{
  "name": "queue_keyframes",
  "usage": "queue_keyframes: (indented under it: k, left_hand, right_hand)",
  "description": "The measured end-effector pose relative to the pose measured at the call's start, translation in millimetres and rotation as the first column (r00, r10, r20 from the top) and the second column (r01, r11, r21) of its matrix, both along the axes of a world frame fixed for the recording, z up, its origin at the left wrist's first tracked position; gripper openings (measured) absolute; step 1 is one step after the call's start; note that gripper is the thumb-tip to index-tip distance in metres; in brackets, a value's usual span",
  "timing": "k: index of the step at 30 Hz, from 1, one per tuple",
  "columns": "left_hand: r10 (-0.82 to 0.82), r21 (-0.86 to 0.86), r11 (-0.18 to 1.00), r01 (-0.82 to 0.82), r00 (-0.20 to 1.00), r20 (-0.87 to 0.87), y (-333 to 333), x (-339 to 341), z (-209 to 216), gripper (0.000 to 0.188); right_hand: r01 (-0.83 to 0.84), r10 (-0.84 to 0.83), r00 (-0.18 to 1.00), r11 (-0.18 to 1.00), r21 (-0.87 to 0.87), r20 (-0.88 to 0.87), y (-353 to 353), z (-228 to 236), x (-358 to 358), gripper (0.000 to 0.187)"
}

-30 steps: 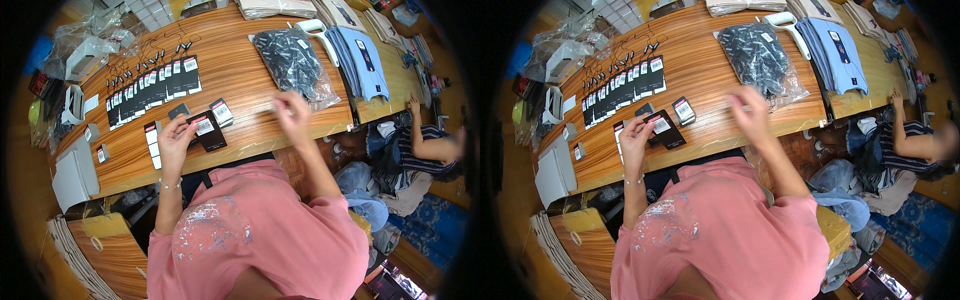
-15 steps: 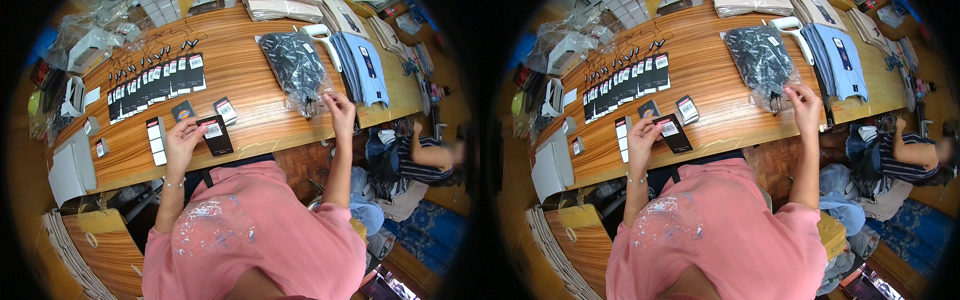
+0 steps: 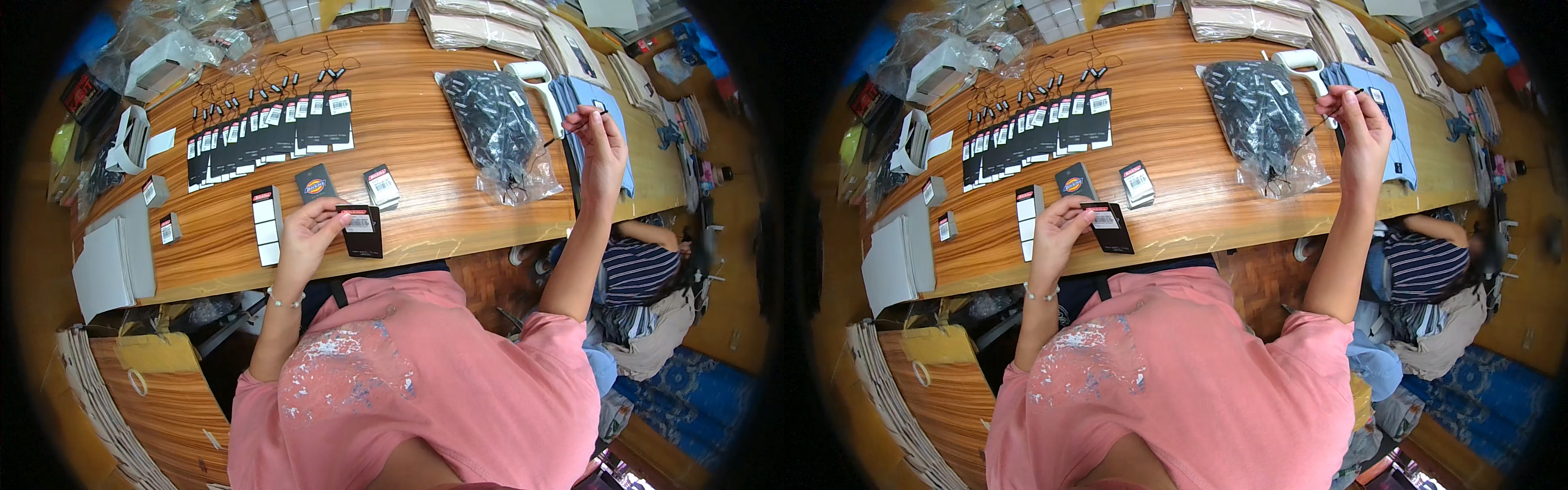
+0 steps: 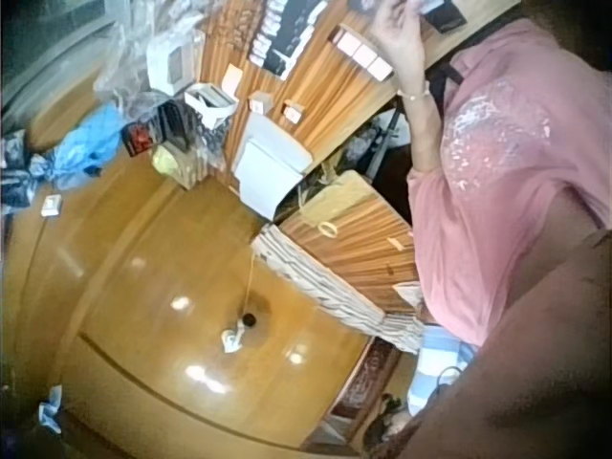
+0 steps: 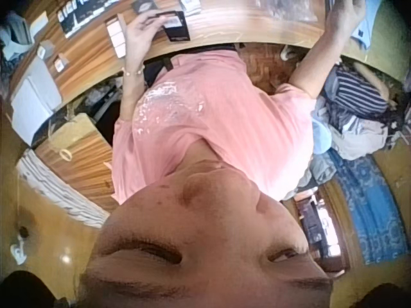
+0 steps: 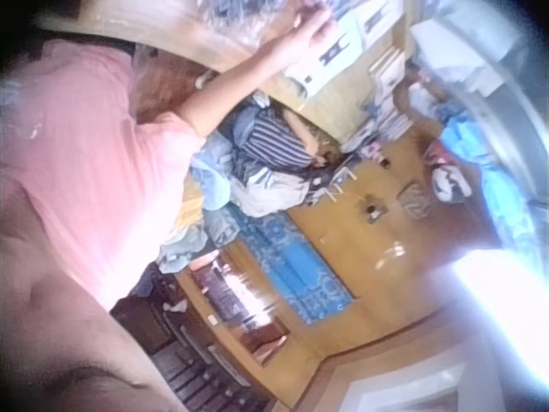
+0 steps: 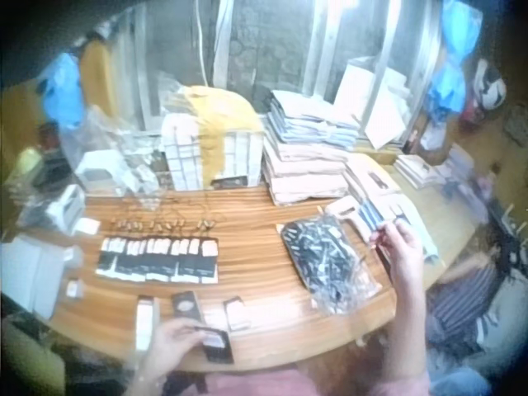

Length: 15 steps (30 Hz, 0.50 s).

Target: The person attaches plastic security tags to clothing items by hand, handling one item at a time from a stack on a table.

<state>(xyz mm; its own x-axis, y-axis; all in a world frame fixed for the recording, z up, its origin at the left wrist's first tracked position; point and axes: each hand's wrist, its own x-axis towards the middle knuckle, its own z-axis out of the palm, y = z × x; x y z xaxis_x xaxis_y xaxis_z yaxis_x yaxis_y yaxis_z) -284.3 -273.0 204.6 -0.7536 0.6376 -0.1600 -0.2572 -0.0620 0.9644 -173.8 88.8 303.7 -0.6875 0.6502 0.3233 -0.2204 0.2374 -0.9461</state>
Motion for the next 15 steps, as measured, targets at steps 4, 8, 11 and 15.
queue_keyframes:
  k: [4, 8, 11, 15]
  left_hand:
    - [-0.135, 0.024, 0.99, 0.137, 0.988, -0.068, 7, -6, 12, 0.014]
    - [-0.325, -0.013, 0.942, 0.335, 0.904, -0.279, 38, -24, 50, 0.014]
    - [-0.348, 0.001, 0.913, 0.407, 0.781, -0.519, 66, -35, 53, 0.016]
    - [-0.533, 0.2, 0.804, 0.561, 0.827, -0.177, 75, -38, 43, 0.013]
  right_hand:
    - [-0.126, 0.123, 0.988, 0.992, -0.029, -0.089, -13, 14, -17, 0.023]
    - [-0.337, 0.332, 0.938, 0.941, -0.034, -0.094, -62, 36, -46, 0.022]
    - [-0.512, 0.503, 0.858, 0.854, -0.094, -0.105, -102, 39, -73, 0.021]
    - [-0.545, 0.53, 0.835, 0.833, -0.092, -0.144, -128, 32, -99, 0.022]
